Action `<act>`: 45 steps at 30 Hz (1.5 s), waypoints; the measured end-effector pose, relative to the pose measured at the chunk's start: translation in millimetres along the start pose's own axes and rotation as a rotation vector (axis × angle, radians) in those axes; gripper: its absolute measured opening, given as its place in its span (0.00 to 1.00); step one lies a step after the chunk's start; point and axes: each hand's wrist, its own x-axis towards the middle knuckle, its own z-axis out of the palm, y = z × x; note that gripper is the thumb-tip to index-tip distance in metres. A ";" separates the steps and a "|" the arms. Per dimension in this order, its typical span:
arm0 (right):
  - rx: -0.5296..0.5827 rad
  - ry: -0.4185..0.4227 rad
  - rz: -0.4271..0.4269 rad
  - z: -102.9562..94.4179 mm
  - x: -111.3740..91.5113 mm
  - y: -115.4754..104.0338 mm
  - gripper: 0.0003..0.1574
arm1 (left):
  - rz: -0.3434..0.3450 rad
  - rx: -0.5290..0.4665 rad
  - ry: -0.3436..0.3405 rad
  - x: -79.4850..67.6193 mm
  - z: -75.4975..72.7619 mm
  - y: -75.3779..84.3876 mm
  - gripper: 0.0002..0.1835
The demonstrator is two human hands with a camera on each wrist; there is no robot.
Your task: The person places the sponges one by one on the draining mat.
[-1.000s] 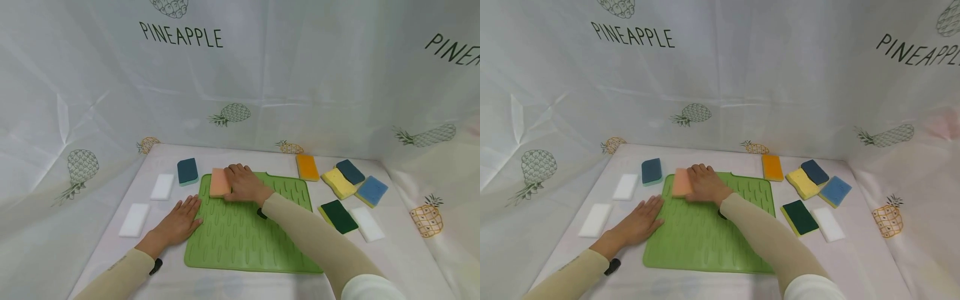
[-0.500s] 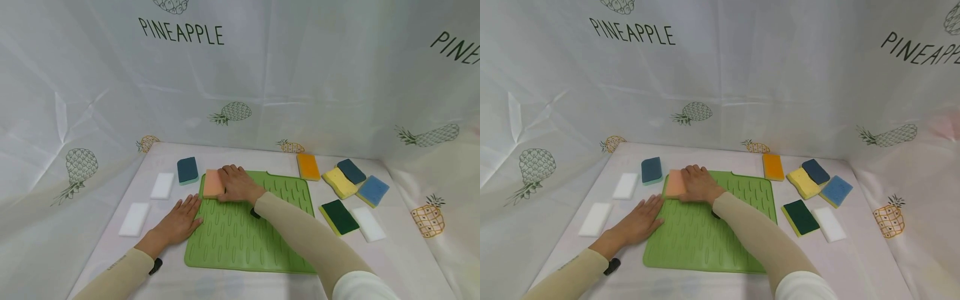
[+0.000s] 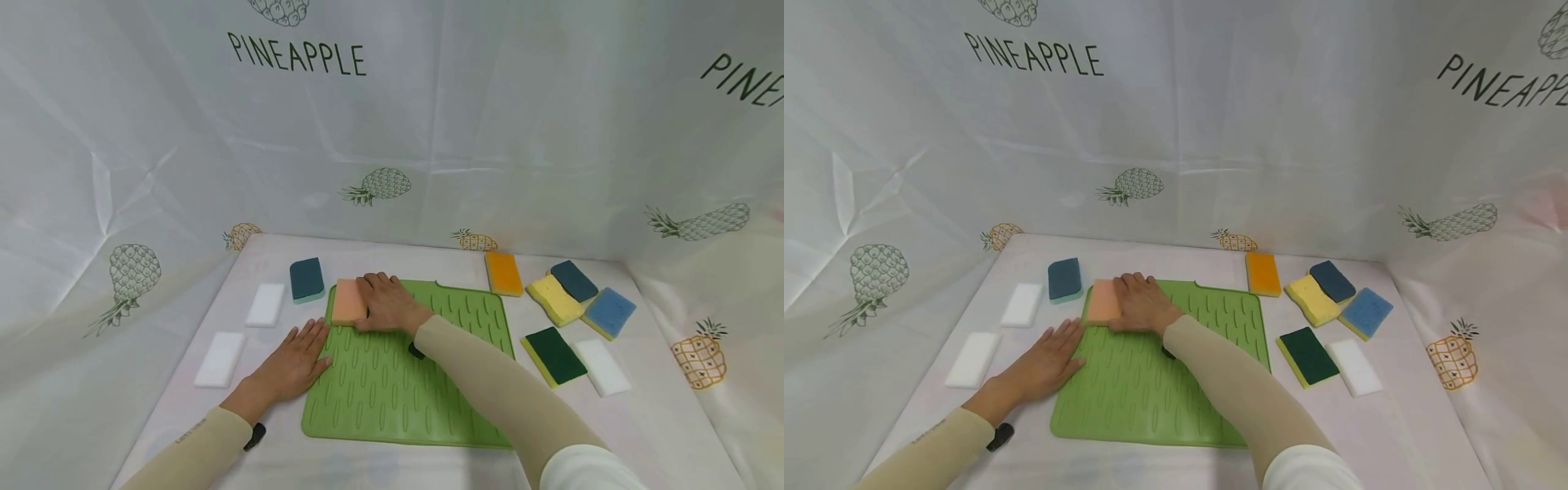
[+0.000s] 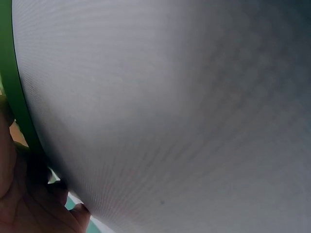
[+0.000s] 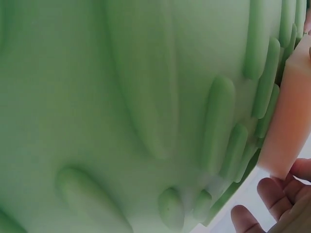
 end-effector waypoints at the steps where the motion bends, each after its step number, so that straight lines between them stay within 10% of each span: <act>1: 0.000 -0.005 0.003 0.2 -0.2 0.0 0.59 | 0.001 -0.003 0.004 -0.3 0.0 0.2 0.39; 16: 0.014 0.054 0.026 -17.1 -27.3 21.0 0.60 | 0.044 0.025 0.065 -1.0 10.3 -5.7 0.38; 28: -0.105 0.268 0.085 -32.6 -106.0 132.8 0.39 | 0.014 0.043 0.019 0.6 11.8 -1.7 0.38; 36: -0.211 0.244 0.180 -44.2 -165.0 210.0 0.38 | -0.006 0.035 0.012 -2.2 7.4 -2.5 0.38; 45: -0.209 0.152 0.256 -37.1 -199.6 242.4 0.39 | -0.004 0.032 0.032 -1.6 11.3 -3.9 0.38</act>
